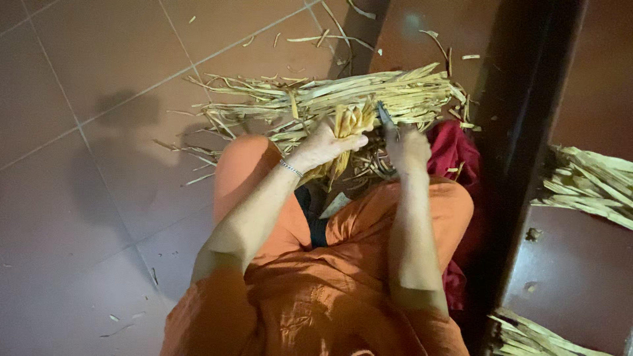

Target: The person sits on the floor and trims dried palm leaves with scissors, cutting strips from a bundle of leaves held on their lap. They gather and reposition the leaves between cuts and set trimmed pieces aside.

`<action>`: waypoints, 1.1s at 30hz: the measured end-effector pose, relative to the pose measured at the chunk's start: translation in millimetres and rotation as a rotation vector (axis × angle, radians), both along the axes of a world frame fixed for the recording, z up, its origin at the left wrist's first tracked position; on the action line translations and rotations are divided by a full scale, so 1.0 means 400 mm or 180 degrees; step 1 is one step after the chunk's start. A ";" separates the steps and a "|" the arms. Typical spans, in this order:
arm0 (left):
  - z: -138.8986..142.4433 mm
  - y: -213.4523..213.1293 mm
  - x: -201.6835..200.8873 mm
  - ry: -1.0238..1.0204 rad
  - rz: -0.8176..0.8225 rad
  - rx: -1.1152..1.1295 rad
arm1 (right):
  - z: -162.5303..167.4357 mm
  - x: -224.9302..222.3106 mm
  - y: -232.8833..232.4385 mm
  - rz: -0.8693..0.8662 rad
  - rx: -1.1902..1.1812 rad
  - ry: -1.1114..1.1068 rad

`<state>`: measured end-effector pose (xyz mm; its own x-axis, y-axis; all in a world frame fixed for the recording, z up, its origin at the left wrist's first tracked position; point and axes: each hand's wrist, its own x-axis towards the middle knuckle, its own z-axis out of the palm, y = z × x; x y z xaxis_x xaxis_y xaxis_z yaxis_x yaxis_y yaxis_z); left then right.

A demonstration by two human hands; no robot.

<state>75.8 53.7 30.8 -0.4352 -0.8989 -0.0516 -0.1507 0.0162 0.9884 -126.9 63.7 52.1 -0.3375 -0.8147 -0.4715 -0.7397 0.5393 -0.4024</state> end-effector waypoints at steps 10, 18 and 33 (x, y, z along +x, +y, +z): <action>-0.112 -0.002 -0.064 0.0038 -0.0058 -0.0388 | 0.225 0.082 -0.017 0.2480 -0.2669 -0.1640; -0.172 -0.003 -0.058 0.0904 -0.0070 -0.0045 | 0.194 0.106 0.012 0.2575 -0.2404 -0.0646; 0.362 -0.144 -0.064 0.0705 0.0540 -0.0865 | 0.132 0.125 -0.008 0.1598 -0.2173 -0.4018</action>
<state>50.1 -4.1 175.4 -0.2531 -0.9270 0.2768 0.0428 0.2751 0.9605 -76.9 60.4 104.7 0.3560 -0.8938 0.2726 0.2245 -0.2014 -0.9534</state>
